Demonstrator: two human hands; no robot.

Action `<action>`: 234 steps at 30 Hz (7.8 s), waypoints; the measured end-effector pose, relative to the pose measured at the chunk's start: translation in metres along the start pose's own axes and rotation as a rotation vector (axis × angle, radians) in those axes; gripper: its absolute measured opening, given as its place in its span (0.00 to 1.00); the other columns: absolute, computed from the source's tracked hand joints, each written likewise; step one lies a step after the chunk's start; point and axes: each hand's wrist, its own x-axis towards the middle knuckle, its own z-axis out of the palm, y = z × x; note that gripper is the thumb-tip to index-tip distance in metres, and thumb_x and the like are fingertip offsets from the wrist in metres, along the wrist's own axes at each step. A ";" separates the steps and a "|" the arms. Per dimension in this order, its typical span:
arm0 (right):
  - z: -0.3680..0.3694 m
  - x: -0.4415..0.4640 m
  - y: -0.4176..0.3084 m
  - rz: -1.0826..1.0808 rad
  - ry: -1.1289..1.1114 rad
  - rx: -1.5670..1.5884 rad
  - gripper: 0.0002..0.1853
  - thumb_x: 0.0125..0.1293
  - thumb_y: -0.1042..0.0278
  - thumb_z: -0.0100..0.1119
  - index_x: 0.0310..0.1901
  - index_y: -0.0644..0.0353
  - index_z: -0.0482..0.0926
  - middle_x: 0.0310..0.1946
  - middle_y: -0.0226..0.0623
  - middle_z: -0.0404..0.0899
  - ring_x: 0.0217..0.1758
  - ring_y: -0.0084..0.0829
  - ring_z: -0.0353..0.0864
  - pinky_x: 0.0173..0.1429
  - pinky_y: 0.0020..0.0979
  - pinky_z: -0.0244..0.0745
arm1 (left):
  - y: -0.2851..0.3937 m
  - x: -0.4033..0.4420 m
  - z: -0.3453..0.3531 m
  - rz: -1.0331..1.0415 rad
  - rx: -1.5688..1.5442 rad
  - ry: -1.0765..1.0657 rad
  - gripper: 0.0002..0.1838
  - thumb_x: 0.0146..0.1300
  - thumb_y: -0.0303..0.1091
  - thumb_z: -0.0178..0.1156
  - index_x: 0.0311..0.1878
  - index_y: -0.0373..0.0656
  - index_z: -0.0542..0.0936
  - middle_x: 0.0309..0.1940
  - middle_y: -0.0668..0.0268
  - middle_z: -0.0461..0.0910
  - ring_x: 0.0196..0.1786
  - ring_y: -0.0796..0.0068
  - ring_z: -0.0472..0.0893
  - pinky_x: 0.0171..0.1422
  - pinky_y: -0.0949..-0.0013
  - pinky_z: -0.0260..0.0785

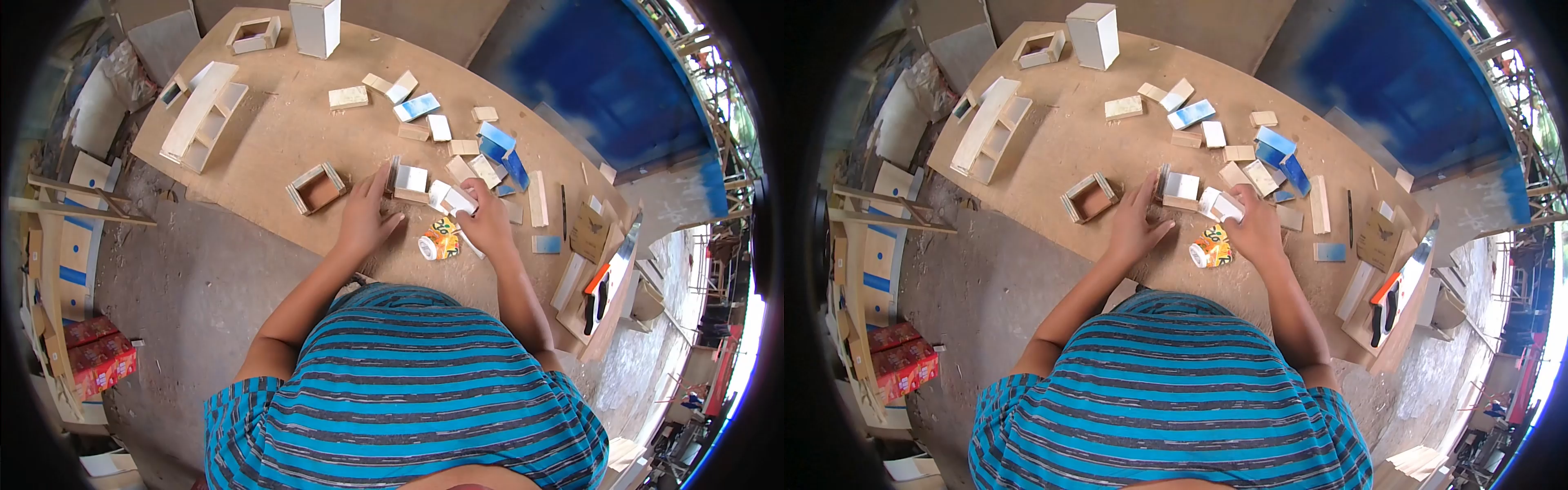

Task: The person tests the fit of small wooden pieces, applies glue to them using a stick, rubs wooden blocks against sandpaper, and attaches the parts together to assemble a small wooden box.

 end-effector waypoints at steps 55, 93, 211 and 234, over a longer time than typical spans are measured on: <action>0.031 0.037 0.002 0.352 -0.287 0.705 0.39 0.51 0.84 0.63 0.69 0.60 0.69 0.54 0.36 0.76 0.50 0.26 0.80 0.54 0.27 0.77 | -0.021 0.016 0.009 0.070 0.062 0.054 0.39 0.43 0.35 0.76 0.62 0.33 0.75 0.52 0.51 0.79 0.58 0.51 0.75 0.64 0.56 0.70; 0.025 0.051 0.013 0.217 -0.269 0.516 0.30 0.59 0.74 0.63 0.65 0.60 0.74 0.52 0.49 0.81 0.47 0.31 0.86 0.48 0.29 0.81 | -0.005 -0.033 0.001 0.004 -0.177 -0.059 0.43 0.49 0.33 0.70 0.71 0.41 0.67 0.49 0.56 0.83 0.55 0.52 0.78 0.62 0.55 0.69; 0.030 0.072 0.002 0.269 -0.368 0.443 0.18 0.58 0.63 0.70 0.45 0.66 0.80 0.31 0.40 0.83 0.26 0.27 0.84 0.30 0.27 0.80 | 0.000 -0.030 0.005 -0.051 -0.126 0.026 0.52 0.47 0.32 0.72 0.75 0.34 0.56 0.60 0.46 0.75 0.63 0.45 0.72 0.69 0.53 0.64; 0.043 0.019 0.016 0.419 -0.288 0.803 0.16 0.66 0.65 0.66 0.48 0.63 0.73 0.32 0.40 0.84 0.28 0.24 0.85 0.31 0.24 0.80 | 0.010 0.003 0.025 -0.001 0.215 0.006 0.63 0.37 0.41 0.82 0.76 0.38 0.54 0.63 0.50 0.70 0.66 0.48 0.69 0.69 0.50 0.60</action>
